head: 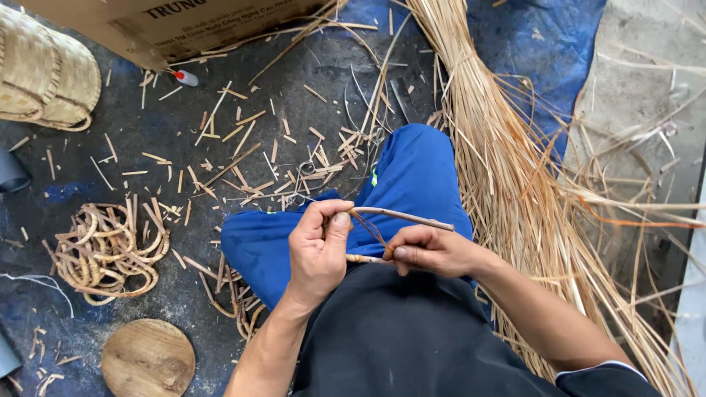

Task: The person sits on the floor and wraps thin rattan strips tightly around a thicker rattan stick, binding it into a curved handle shape. They trim the strip ends with scissors, gather the finished U-shaped handles, and place them into a cardboard box.

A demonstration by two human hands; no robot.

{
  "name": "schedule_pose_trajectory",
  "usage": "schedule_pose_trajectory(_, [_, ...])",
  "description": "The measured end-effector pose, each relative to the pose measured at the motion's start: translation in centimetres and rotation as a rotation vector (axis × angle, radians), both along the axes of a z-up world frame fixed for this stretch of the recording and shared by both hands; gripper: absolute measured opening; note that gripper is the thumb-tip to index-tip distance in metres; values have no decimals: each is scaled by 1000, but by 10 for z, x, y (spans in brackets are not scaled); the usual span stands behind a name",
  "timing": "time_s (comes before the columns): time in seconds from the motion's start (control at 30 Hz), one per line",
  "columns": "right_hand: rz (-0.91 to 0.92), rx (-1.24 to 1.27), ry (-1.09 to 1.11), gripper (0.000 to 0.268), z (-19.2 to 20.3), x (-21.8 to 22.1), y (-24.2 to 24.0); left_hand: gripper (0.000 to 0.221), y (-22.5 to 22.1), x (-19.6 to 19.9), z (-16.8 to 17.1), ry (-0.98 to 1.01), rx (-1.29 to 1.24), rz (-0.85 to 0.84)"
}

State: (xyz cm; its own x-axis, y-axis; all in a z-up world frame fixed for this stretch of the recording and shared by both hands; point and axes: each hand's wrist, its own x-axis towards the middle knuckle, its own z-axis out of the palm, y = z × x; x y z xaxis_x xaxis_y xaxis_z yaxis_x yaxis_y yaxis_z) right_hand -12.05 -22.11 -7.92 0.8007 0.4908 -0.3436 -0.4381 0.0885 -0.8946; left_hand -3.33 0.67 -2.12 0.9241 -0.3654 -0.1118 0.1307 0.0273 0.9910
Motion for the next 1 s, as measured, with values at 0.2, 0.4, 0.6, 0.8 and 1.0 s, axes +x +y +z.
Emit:
schedule_pose_trajectory(0.2, [-94, 176, 110, 23, -54, 13, 7, 15, 3, 5, 1, 105, -47, 15])
schedule_pose_trajectory(0.4, [-54, 237, -69, 20, -64, 10, 39, 15, 1, 5, -8, 320, -187, 27])
schedule_pose_trajectory(0.6, [-160, 28, -25, 16, -106, 21, 28, 16, 3, -5, -5, 373, -142, -46])
schedule_pose_trajectory(0.8, [-65, -473, -987, 13, 29, 121, -36, 14, 2, -19, -25, 227, 123, -169])
schedule_pose_trajectory(1.0, [210, -769, -1167, 25, 99, 60, 1, 14, -10, 3, -6, -37, 382, -14])
